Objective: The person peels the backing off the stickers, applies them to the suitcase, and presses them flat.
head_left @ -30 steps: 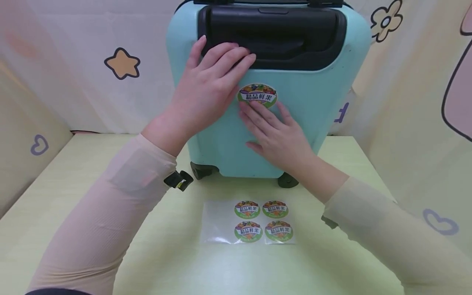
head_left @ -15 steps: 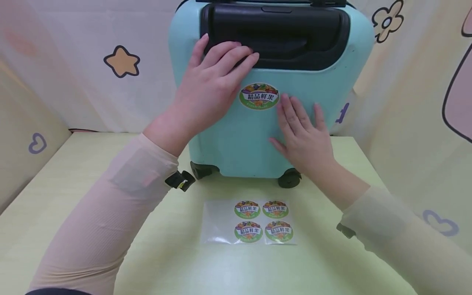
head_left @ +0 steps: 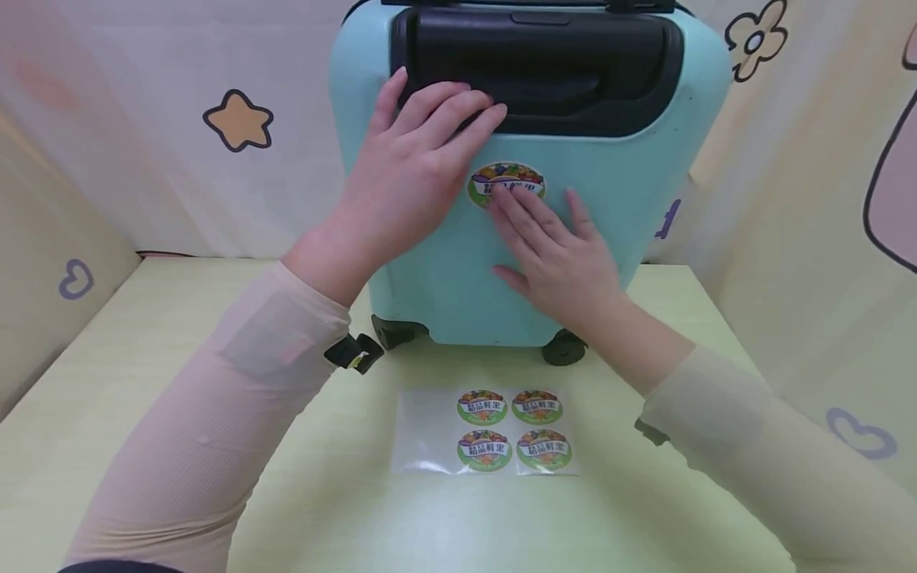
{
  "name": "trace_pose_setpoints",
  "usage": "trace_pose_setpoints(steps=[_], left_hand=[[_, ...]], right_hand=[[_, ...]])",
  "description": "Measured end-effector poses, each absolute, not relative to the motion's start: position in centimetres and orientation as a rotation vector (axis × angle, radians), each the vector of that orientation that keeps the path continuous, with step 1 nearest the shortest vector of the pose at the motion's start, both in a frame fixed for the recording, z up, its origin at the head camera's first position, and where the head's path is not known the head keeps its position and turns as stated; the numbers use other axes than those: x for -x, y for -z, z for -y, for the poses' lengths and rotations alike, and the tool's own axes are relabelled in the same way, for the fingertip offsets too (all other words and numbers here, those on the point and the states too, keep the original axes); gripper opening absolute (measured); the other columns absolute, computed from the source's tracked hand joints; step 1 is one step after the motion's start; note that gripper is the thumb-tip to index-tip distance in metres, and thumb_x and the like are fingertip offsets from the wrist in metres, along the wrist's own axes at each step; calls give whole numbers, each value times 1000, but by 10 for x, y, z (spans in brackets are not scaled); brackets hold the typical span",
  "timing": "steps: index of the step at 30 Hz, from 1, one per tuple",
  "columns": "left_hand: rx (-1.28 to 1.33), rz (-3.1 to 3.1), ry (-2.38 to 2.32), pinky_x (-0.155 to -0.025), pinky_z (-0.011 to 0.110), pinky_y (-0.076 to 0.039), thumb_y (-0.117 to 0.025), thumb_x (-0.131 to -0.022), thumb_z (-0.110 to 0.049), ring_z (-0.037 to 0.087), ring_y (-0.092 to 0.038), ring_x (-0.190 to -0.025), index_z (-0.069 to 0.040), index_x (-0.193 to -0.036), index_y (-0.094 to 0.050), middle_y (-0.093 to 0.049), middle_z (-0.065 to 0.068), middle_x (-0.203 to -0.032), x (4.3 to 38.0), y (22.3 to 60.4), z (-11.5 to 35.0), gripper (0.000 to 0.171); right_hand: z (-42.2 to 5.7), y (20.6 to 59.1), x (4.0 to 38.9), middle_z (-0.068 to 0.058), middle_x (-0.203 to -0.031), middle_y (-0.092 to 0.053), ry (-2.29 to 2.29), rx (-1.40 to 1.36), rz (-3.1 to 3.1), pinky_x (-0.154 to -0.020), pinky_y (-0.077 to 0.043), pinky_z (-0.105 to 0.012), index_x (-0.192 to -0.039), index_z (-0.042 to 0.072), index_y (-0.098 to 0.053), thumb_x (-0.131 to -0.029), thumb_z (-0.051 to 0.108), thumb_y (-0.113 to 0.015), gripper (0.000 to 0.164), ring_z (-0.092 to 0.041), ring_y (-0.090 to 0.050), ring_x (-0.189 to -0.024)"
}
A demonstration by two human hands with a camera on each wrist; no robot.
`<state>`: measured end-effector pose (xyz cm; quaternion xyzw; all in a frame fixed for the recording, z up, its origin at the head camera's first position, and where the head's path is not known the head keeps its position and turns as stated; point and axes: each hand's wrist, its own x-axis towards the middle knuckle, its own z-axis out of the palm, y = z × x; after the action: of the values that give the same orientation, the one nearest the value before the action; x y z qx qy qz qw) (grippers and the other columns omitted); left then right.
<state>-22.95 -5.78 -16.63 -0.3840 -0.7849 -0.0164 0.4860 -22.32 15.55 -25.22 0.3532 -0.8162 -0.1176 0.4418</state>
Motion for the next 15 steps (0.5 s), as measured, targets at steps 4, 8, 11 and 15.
trace_pose_setpoints(steps=[4, 8, 11, 15], left_hand=[[935, 1897, 48, -111, 44, -12, -41, -99, -17, 24, -42, -122, -11, -129, -57, -55, 8, -127, 230, 166, 56, 34], [937, 1923, 54, -111, 43, -11, -43, -98, -18, 24, -41, -123, -12, -130, -56, -55, 8, -128, 229, 165, 55, 34], [933, 1936, 60, -111, 44, -10, -43, -99, -18, 25, -41, -122, -12, -129, -56, -54, 8, -128, 228, 165, 55, 34], [927, 1943, 56, -110, 45, -11, -42, -99, -16, 25, -41, -122, -11, -130, -56, -54, 8, -128, 227, 166, 55, 34]], right_hand=[[-168, 253, 222, 3, -155, 0, 236, -812, 2030, -110, -11, -52, -147, 6, -26, -100, 48, -28, 63, -18, -16, -140], [-173, 255, 219, 2, -155, 5, 209, -748, 2056, -110, -8, -52, -148, 4, -21, -100, 48, -24, 65, -18, -9, -141], [-166, 256, 217, -1, -155, -2, 253, -778, 2023, -110, -12, -51, -147, 3, -24, -99, 47, -30, 65, -20, -14, -141], [-146, 253, 218, -7, -152, -23, 344, -876, 1993, -109, -15, -51, -146, 6, -28, -96, 43, -44, 65, -22, -22, -138]])
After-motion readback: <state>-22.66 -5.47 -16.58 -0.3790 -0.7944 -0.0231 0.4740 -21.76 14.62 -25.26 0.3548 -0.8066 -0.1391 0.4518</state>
